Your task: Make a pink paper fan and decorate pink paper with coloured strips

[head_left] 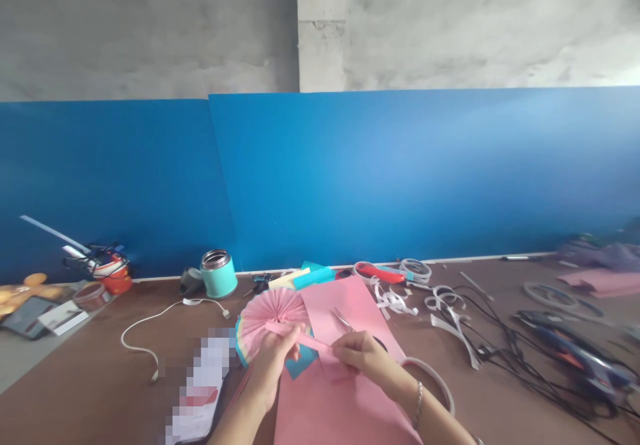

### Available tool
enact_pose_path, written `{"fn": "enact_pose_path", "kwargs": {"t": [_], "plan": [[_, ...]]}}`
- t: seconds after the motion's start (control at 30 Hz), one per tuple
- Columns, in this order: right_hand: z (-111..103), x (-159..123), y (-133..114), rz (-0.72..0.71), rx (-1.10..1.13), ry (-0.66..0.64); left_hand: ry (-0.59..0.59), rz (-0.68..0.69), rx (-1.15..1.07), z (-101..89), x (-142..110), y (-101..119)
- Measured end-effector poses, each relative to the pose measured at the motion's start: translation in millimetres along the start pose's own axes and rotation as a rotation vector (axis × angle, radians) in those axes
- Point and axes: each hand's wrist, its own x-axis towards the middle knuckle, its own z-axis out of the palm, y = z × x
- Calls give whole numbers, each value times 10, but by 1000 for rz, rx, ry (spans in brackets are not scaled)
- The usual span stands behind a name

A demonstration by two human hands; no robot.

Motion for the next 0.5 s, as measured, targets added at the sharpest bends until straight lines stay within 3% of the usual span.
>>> {"fn": "enact_pose_path", "kwargs": {"t": [0.07,0.23,0.5], "plan": [[-4,-3,-4,2,25,-3,-69,22,50,22,-19,18],[1,-16,-39,63,98,50,-34,27,13,37,-18,15],[-36,22,36,111,359,53,-110,-83,-315,47,-24,-37]]}}
